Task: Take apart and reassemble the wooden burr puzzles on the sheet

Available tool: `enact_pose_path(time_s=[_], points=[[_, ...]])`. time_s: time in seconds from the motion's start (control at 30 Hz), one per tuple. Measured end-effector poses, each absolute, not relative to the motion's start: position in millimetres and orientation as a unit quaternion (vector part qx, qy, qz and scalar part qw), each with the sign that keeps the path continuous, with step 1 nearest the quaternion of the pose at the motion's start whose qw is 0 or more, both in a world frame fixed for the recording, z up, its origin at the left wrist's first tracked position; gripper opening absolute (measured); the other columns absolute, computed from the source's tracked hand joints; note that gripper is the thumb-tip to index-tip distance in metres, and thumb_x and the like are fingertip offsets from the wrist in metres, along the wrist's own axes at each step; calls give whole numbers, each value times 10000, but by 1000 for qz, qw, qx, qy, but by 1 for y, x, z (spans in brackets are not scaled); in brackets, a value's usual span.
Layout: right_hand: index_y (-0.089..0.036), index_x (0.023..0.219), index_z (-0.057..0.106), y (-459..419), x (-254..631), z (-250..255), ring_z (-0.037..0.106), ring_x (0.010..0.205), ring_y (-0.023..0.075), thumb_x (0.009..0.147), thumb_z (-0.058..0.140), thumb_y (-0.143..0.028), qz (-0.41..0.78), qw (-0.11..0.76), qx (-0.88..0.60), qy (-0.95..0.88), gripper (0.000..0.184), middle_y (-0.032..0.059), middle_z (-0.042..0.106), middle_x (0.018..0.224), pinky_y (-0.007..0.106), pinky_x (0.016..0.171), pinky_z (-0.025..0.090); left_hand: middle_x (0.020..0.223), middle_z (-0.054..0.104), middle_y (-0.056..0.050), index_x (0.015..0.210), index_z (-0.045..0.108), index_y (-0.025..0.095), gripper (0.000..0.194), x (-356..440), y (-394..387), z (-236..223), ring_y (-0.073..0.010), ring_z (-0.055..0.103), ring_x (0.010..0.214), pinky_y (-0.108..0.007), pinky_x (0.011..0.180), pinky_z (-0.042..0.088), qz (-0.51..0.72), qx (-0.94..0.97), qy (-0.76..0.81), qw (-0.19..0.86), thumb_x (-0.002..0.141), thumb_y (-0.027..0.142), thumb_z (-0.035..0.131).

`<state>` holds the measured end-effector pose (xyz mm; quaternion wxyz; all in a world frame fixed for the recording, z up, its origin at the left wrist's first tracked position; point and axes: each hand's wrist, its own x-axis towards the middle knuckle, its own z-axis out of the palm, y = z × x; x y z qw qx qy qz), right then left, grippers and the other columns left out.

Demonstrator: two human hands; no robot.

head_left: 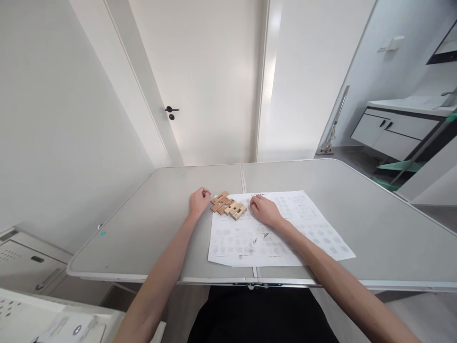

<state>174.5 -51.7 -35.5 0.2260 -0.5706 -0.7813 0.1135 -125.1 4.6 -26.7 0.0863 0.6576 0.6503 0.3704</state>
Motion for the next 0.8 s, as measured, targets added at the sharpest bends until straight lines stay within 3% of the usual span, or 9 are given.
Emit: enact_pose_path(time_s=[0.8], points=[[-212,932,647,-52,174,-35,624,950,187,982,436,-185,118,225,-564,-786,219,51,703,1060,283,720,361,759,743,3,831,703,230,213,-122,2,-25,-154,666,697,-250,699,460,359,666,646,100,843,164,500]])
